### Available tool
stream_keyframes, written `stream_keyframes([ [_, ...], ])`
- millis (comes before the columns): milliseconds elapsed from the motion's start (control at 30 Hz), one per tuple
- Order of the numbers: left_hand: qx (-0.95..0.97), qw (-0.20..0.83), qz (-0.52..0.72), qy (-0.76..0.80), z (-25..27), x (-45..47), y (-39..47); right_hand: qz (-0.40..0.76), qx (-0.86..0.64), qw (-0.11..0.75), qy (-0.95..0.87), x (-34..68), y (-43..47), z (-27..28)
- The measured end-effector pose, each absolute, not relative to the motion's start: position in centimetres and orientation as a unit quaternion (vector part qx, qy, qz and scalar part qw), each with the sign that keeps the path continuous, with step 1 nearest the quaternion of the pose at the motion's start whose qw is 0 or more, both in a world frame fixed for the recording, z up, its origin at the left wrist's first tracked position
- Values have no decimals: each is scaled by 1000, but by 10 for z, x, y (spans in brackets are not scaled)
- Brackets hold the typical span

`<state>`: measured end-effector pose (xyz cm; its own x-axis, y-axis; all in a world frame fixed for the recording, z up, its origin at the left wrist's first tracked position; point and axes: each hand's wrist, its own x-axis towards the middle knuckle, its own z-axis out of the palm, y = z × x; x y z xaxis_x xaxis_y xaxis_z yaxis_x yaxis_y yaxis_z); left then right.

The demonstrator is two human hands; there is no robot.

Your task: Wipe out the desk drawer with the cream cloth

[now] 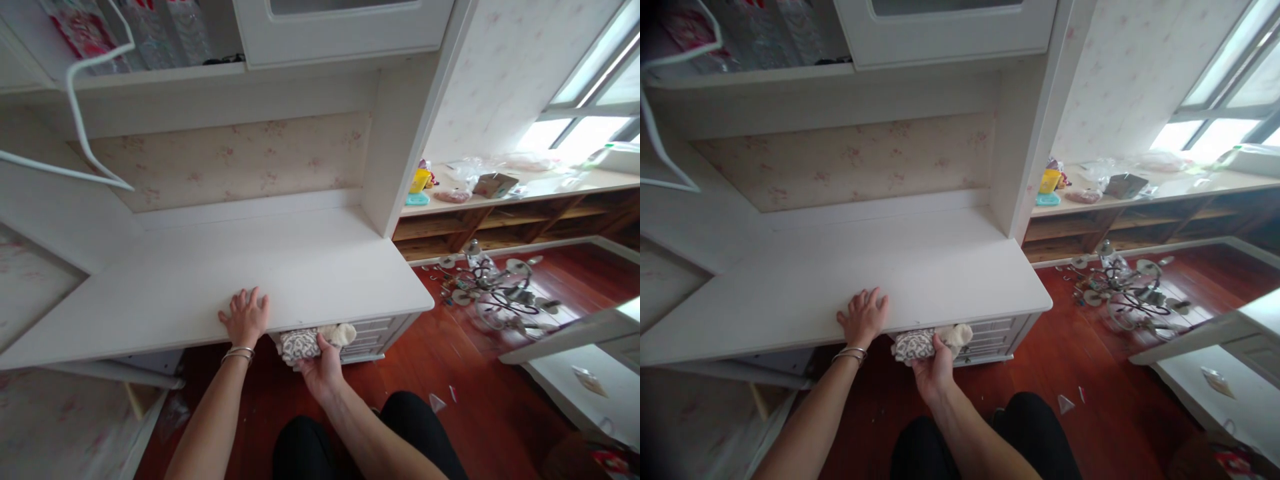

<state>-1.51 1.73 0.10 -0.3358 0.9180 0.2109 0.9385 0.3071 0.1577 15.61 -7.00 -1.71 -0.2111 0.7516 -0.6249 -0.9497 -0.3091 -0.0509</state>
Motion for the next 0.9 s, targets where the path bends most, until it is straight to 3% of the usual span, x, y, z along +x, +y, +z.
stream_keyframes([
  [633,-573,59,-113,-810,5,-11,16,749,-292,571,170,116,-83,-4],
  [900,-571,60,-113,-811,6,-10,16,773,-329,515,170,112,-66,-68],
])
